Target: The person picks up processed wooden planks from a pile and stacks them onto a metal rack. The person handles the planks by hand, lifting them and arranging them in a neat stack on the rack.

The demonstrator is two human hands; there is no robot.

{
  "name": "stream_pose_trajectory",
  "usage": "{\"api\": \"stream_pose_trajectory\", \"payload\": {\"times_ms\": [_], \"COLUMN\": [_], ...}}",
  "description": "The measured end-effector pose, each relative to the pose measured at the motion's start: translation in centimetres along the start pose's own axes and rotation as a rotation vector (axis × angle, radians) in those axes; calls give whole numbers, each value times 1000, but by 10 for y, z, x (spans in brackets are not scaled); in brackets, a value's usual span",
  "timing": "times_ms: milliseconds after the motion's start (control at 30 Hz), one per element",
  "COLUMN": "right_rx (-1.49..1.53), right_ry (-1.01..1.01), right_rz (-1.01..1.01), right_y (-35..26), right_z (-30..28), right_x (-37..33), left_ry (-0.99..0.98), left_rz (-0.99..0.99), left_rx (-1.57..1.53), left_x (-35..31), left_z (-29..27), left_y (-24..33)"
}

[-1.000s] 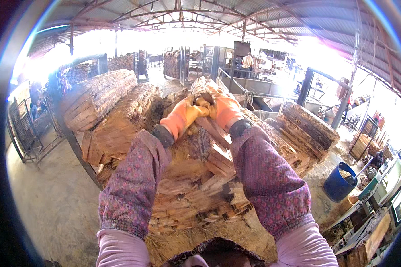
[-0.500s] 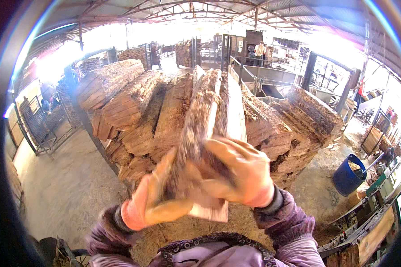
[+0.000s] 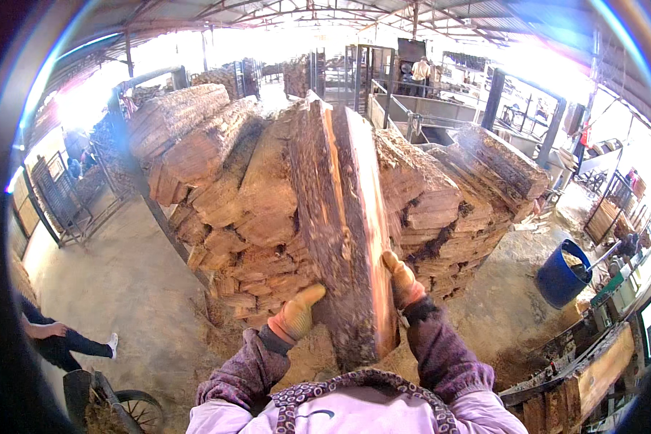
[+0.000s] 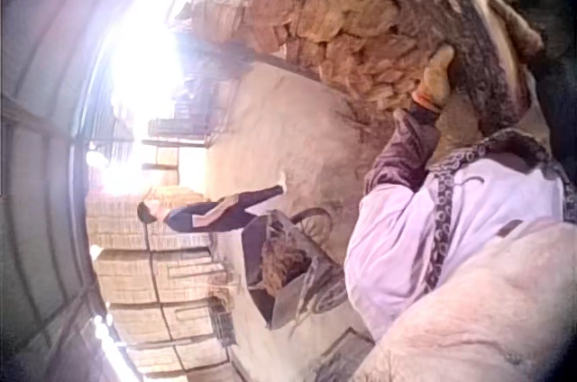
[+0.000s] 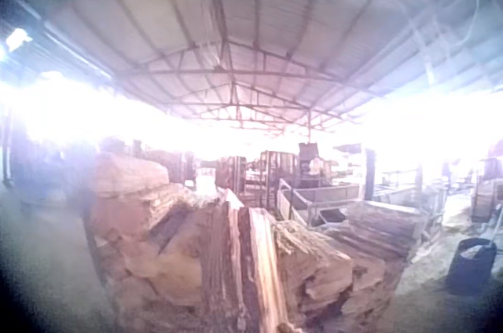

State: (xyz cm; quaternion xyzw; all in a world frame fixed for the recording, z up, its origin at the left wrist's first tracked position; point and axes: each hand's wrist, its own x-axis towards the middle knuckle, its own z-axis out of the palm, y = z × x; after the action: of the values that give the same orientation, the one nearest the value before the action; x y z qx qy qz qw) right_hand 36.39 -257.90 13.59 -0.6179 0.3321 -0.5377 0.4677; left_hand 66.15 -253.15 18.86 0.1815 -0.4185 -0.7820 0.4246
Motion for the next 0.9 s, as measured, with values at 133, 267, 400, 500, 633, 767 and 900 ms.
{"api": "stream_pose_trajectory", "payload": {"times_ms": [133, 267, 400, 500, 633, 767, 900], "right_rx": [234, 263, -45, 162, -45, -412, -269], "right_ry": [-94, 121, 122, 216, 449, 716, 1140], "right_rz": [32, 199, -108, -7, -92, -340, -431], "right_y": [65, 20, -59, -85, -140, -198, -239], "right_z": [-33, -9, -6, -10, 2, 14, -30], "right_x": [-19, -31, -53, -80, -155, -248, -376], "left_ry": [0, -24, -141, -309, -260, -637, -998], "left_rz": [88, 111, 241, 130, -110, -185, 105], "left_rx": [68, 114, 140, -2, -266, -94, 175], "left_x": [14, 27, 47, 57, 97, 94, 94], "left_z": [-1, -12, 6, 14, 63, 178, 360], "left_y": [9, 12, 20, -2, -57, -59, -56]}}
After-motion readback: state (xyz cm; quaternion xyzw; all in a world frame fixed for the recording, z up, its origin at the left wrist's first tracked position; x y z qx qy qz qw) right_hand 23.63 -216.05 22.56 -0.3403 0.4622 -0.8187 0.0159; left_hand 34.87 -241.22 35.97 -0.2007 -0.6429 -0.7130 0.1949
